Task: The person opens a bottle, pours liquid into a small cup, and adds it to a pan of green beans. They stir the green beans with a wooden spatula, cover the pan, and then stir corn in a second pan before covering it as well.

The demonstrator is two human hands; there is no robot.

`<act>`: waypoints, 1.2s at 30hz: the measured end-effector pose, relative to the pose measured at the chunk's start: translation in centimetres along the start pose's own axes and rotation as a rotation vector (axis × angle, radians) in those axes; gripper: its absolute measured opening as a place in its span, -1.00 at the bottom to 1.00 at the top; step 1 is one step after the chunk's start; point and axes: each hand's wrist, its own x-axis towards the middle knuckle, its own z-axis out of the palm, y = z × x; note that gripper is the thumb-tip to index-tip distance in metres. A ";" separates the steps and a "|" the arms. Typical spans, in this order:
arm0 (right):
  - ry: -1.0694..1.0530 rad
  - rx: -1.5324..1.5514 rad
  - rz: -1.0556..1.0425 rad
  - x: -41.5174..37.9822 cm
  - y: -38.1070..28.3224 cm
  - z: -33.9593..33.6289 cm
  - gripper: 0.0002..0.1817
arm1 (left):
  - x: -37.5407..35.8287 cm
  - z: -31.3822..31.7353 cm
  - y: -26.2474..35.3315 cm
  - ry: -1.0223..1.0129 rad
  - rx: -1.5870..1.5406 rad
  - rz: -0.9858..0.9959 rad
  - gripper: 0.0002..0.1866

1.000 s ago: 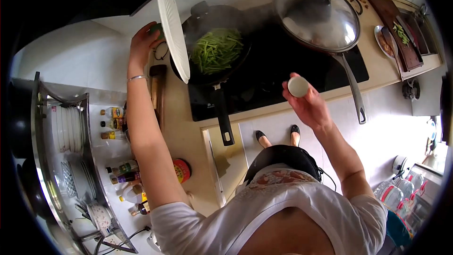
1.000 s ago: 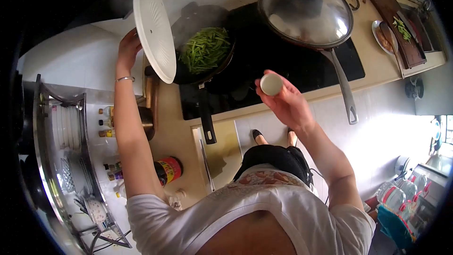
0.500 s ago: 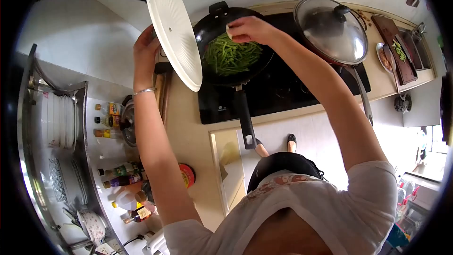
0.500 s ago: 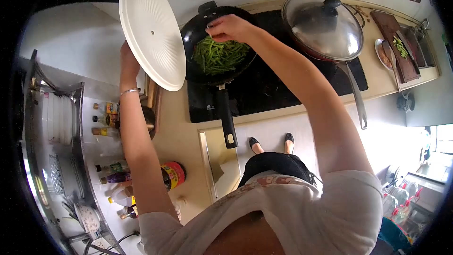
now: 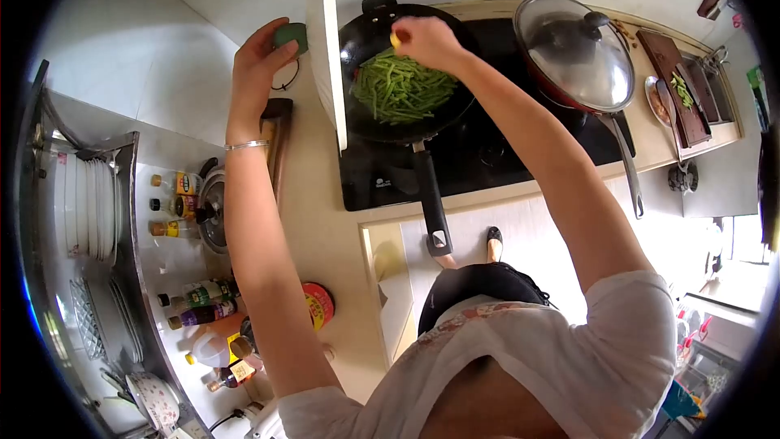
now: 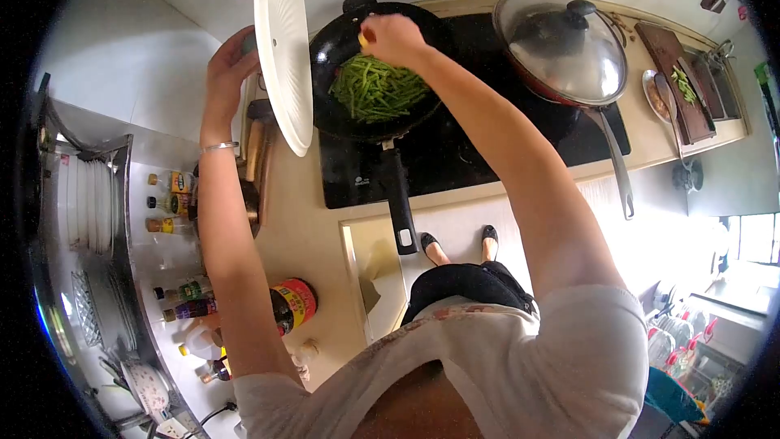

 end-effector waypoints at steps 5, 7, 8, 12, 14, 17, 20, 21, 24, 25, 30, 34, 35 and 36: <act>0.034 0.289 0.171 -1.8 3.6 -0.9 -0.57 | 1.5 1.4 -0.1 -0.005 0.183 -0.044 -0.59; 0.019 0.986 0.337 -4.5 4.2 -3.6 -0.59 | 2.3 2.6 -0.6 -0.025 0.260 -0.022 -0.57; 0.064 1.239 0.366 -6.1 4.6 -4.5 -0.57 | 3.0 3.3 -1.0 -0.019 0.328 0.013 -0.56; 0.052 1.734 0.187 -13.0 5.3 -7.2 -0.48 | 4.3 6.9 -1.7 -0.050 0.807 0.062 -0.56; 0.094 1.817 0.127 -15.6 5.2 -8.0 -0.52 | 4.9 8.8 -2.6 -0.081 0.865 0.063 -0.57; 0.120 1.909 0.160 -18.6 5.2 -9.1 -0.46 | 5.2 10.8 -4.1 -0.151 1.033 0.102 -0.57; 0.129 1.934 0.190 -20.7 5.3 -9.8 -0.39 | 5.1 12.4 -5.1 -0.171 1.069 0.029 -0.58; 0.154 1.937 0.205 -21.3 5.4 -9.9 -0.39 | 5.1 12.7 -5.5 -0.175 1.097 0.023 -0.59; 0.190 1.972 0.218 -23.0 5.6 -10.3 -0.40 | 5.0 13.3 -6.6 -0.176 1.114 0.039 -0.59; 0.188 1.971 0.240 -23.6 5.7 -10.7 -0.40 | 5.0 13.4 -6.9 -0.170 1.115 0.044 -0.60; 0.146 1.970 0.234 -25.6 6.1 -11.6 -0.46 | 4.9 13.2 -7.5 -0.162 1.083 0.050 -0.61; 0.131 1.958 0.238 -26.4 6.6 -11.5 -0.44 | 4.7 13.8 -7.1 -0.166 1.081 0.063 -0.62; 0.143 1.920 0.283 -26.6 6.6 -11.5 -0.41 | 4.7 13.8 -7.5 -0.146 1.077 0.074 -0.61; 0.110 1.924 0.287 -26.9 6.7 -11.3 -0.41 | 4.7 13.8 -7.9 -0.142 1.074 0.074 -0.61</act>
